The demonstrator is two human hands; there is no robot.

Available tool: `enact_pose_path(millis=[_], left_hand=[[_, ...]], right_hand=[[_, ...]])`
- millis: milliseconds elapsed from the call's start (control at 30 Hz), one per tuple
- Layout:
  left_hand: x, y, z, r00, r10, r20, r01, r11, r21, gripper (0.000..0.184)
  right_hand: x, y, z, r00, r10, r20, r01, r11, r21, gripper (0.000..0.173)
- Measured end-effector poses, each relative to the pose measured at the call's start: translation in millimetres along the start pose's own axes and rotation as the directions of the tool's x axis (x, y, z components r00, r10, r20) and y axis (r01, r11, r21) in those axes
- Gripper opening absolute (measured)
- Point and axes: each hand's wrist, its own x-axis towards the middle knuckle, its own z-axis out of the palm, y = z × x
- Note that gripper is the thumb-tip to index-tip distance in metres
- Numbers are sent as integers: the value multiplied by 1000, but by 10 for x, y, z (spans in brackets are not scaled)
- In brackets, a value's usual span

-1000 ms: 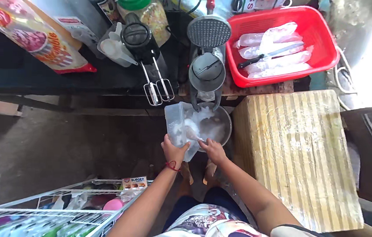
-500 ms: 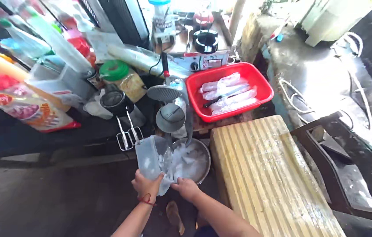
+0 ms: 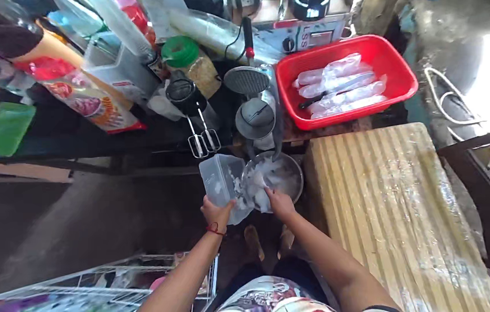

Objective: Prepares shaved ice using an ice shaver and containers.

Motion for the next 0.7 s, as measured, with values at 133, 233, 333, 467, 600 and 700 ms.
enact_pose_path(millis=[133,233,333,467,600,700], left_hand=[[-46,-72,-68,999,-38,32,42,991,-128,106],[-136,-86,-84,998,43,52,-36,991,-130,104],[-183,-58,-116,998,63,8,-60,979,-193,103],[-30,-77,-152,998,29,-51,-41,969,-244,102],[63,-133,-161,997,6,-71,-19,983,-184,101],[173,-236,-239,986,23,-167,-38,995,-90,105]], right_hand=[[101,-326,169,992,-118,-55,123,987,106,55],[401,-427,124,994,-91,-64,97,990,99,55],[548,-355,187,992,-101,75,96,994,55,56],[337,-298,380,944,-195,268,212,977,-35,50],[365,-104,240,933,-211,290,268,948,-172,48],[353,112,33,960,-141,242,191,962,-197,46]])
